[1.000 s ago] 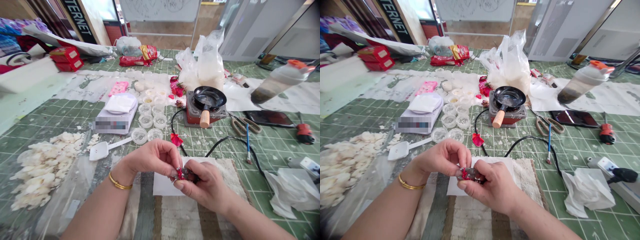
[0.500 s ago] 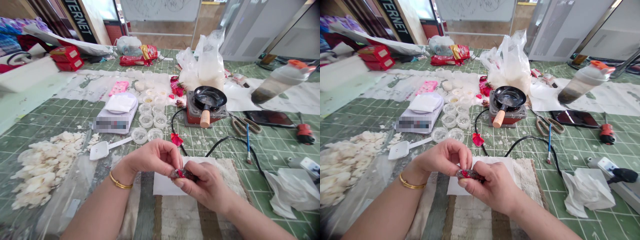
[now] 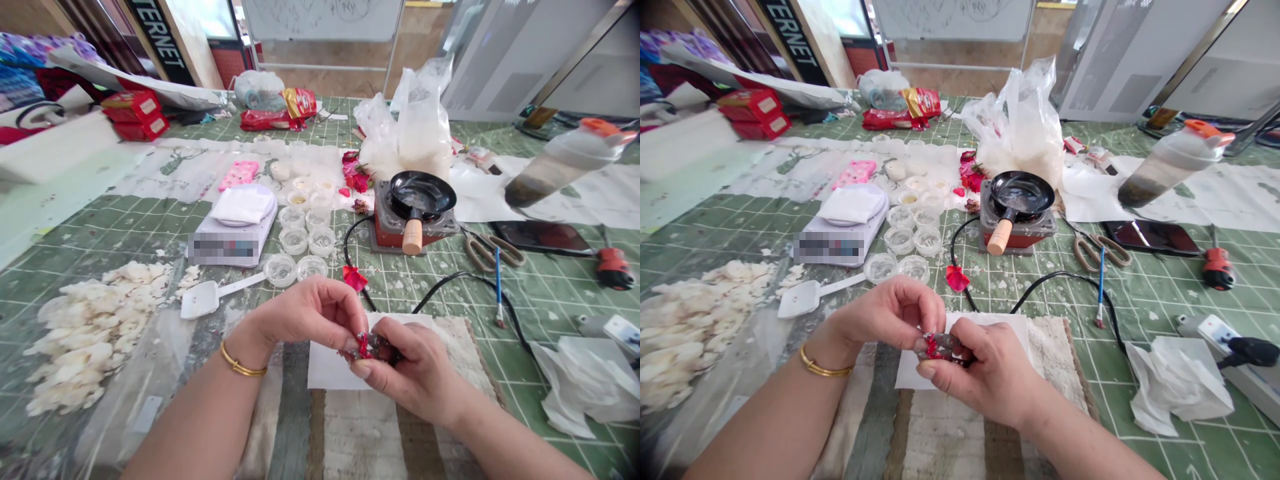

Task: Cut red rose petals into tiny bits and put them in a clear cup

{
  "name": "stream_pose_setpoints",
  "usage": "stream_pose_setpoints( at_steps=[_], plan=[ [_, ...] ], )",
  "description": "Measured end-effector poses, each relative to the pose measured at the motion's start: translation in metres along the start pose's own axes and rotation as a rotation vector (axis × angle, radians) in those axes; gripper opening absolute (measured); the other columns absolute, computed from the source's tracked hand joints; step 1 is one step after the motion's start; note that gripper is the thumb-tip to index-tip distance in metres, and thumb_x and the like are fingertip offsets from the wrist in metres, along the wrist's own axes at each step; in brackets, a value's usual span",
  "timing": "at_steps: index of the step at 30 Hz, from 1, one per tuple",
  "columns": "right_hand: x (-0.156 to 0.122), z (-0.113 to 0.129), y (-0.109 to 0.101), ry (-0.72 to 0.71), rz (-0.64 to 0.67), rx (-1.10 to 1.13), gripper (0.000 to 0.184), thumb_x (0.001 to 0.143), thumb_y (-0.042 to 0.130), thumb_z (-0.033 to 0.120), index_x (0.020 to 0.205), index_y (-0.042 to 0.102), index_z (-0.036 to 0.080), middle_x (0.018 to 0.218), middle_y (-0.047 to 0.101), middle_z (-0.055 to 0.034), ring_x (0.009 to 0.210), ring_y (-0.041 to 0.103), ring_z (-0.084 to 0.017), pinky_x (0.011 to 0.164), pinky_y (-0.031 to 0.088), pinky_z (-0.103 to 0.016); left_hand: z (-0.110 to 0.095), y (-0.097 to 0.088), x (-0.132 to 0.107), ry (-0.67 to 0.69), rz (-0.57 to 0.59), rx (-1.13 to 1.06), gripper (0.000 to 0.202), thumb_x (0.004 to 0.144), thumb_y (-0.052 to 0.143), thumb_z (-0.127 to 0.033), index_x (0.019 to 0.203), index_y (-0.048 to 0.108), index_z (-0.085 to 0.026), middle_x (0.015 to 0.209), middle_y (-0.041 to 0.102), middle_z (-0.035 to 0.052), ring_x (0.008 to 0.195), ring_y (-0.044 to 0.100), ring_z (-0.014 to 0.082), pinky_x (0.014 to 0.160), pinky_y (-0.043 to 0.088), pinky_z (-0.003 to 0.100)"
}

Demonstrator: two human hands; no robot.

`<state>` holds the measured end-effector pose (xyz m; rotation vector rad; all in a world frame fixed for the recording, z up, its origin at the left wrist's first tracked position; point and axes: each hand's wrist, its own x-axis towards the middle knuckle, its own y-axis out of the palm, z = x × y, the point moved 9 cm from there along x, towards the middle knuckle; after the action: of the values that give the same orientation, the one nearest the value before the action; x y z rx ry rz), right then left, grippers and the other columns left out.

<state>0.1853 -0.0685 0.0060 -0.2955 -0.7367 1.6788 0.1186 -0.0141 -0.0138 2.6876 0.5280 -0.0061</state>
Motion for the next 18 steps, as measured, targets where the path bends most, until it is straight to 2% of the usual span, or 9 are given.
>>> stream_pose_setpoints(
  at_steps=[6,13,18],
  plan=[
    [0.0011,0.0020,-0.0008,-0.012,-0.003,0.001,0.037,0.083,0.060,0.040,0.066,0.033,0.022,0.050,0.029,0.0094,0.045,0.023,-0.005,0.040,0.020,-0.019,-0.0026,0.0021,0.0020,0.036,0.023,0.001,0.015,0.069,0.077,-0.018,0.074,0.064,-0.012,0.076,0.063,0.0045,0.071,0.059,0.0123,0.066,0.049,0.025],
    [0.0007,0.0029,-0.0022,-0.015,-0.004,-0.018,0.038,0.084,0.058,0.038,0.063,0.031,0.022,0.050,0.029,0.0091,0.045,0.023,-0.005,0.041,0.020,-0.019,-0.0045,0.0023,0.0030,0.031,0.016,0.032,0.018,0.068,0.078,-0.023,0.072,0.065,-0.012,0.075,0.061,0.0045,0.070,0.056,0.0123,0.064,0.047,0.025],
    [-0.0004,0.0008,-0.0009,-0.006,0.005,-0.023,0.039,0.086,0.056,0.039,0.062,0.030,0.022,0.051,0.025,0.0090,0.046,0.021,-0.006,0.041,0.019,-0.020,-0.0087,0.0024,0.0037,0.054,0.005,0.020,0.013,0.066,0.079,-0.018,0.069,0.067,-0.012,0.074,0.060,0.0029,0.069,0.056,0.0109,0.064,0.047,0.023]
  ],
)
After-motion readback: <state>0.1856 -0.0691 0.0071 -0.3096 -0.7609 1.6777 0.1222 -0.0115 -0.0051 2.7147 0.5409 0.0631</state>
